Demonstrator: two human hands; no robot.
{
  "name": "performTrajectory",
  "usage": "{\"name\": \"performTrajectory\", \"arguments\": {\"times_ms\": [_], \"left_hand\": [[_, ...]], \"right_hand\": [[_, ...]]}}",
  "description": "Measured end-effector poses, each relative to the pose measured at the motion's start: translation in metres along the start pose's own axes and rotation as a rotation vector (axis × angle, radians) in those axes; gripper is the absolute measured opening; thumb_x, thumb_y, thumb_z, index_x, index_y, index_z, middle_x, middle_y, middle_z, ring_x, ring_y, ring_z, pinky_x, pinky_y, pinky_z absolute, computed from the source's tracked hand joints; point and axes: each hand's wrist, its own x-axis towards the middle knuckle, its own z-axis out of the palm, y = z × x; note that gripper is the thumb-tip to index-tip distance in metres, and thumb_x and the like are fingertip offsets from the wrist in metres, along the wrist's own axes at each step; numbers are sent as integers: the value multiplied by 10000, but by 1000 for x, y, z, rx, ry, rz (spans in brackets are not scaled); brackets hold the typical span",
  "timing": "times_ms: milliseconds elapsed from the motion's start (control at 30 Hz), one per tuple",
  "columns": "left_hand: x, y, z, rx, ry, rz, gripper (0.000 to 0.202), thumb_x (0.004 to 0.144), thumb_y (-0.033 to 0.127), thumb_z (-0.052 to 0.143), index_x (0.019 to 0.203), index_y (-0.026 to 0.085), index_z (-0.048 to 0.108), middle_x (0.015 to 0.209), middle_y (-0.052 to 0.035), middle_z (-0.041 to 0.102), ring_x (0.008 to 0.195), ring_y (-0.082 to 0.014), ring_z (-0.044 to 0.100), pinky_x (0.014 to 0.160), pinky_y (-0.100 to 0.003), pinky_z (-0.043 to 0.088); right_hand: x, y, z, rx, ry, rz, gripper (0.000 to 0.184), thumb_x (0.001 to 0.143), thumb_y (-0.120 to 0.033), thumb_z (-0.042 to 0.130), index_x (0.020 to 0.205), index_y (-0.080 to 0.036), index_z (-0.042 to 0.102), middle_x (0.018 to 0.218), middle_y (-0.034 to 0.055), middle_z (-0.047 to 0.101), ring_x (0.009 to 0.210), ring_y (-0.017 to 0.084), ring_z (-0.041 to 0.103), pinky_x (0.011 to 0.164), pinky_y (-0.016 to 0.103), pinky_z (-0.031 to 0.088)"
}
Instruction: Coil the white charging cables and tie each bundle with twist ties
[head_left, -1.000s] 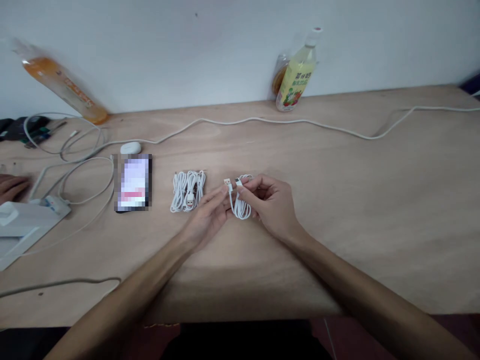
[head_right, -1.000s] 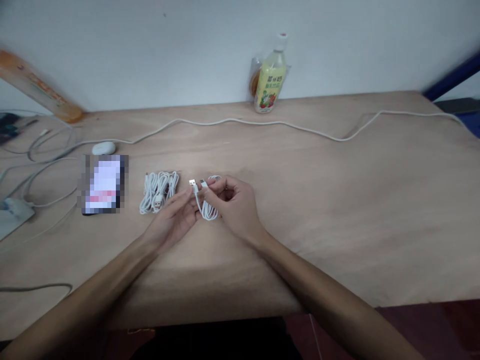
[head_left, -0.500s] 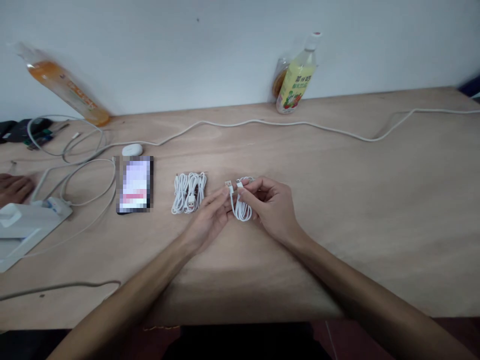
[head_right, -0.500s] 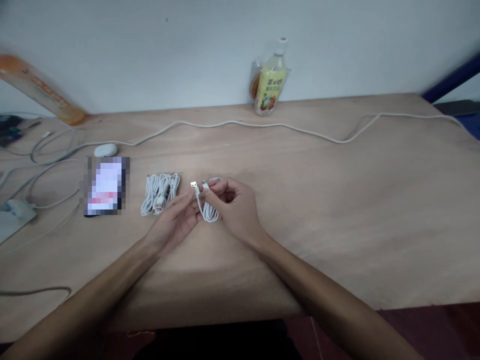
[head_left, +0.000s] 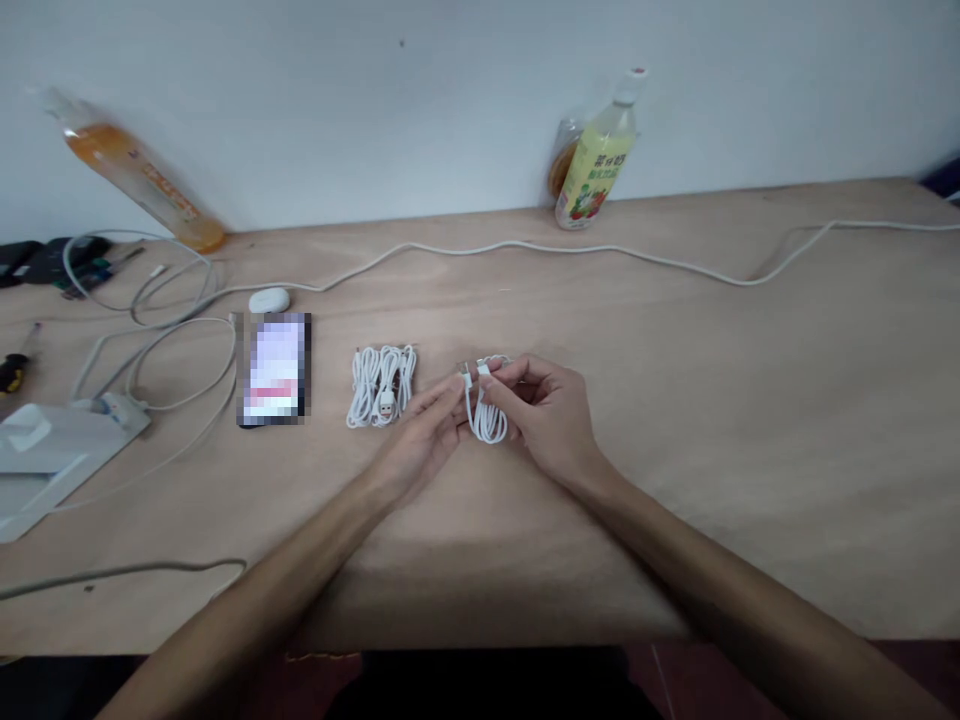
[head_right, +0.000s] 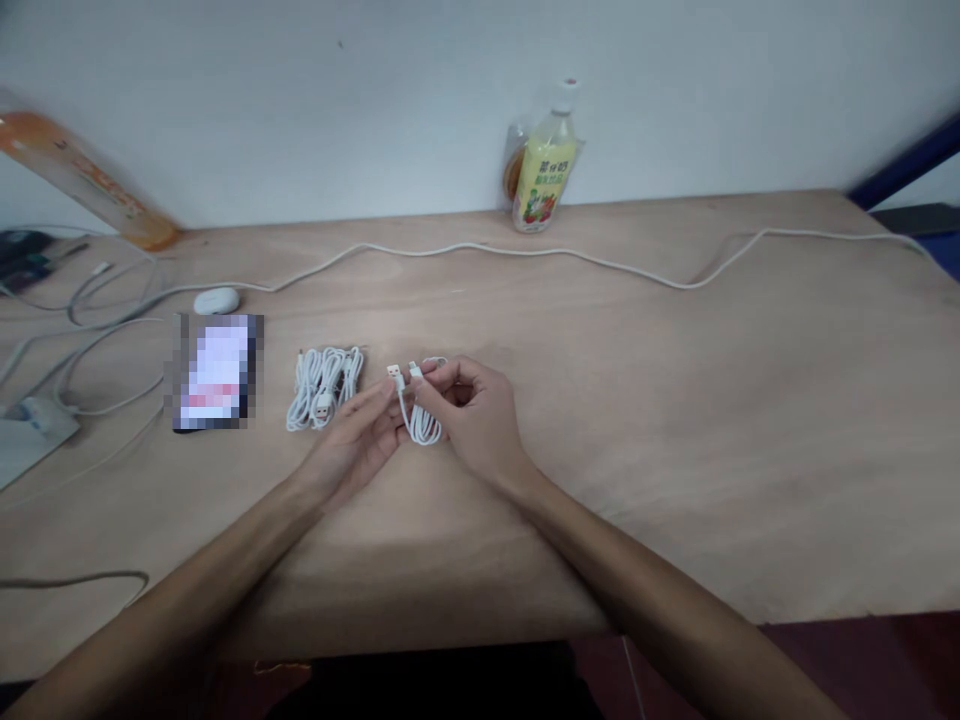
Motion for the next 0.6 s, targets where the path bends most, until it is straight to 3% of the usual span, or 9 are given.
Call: {"name": "performTrajectory", "arguments": {"times_ms": [267, 600], "left_hand": [[1, -2, 0, 28, 8, 9, 387, 988, 466, 839, 1216, 154, 875, 1154, -163, 841, 1182, -329, 757, 1037, -449, 598], [1, -3, 0, 112, -50, 45, 415, 1004, 517, 809, 1247, 187, 873, 1215, -163, 840, 1227, -340, 750, 1060, -454, 583]], "right_hand": [[0, 0, -1, -15, -9, -15, 314, 798, -485, 895, 729, -230, 724, 684, -1, 729, 534, 121, 584, 466, 249, 480], [0, -1, -1, -5, 11, 8, 283, 769, -458, 912, 732, -222, 760, 672, -1, 739, 545, 124, 616, 500, 253, 514]]}}
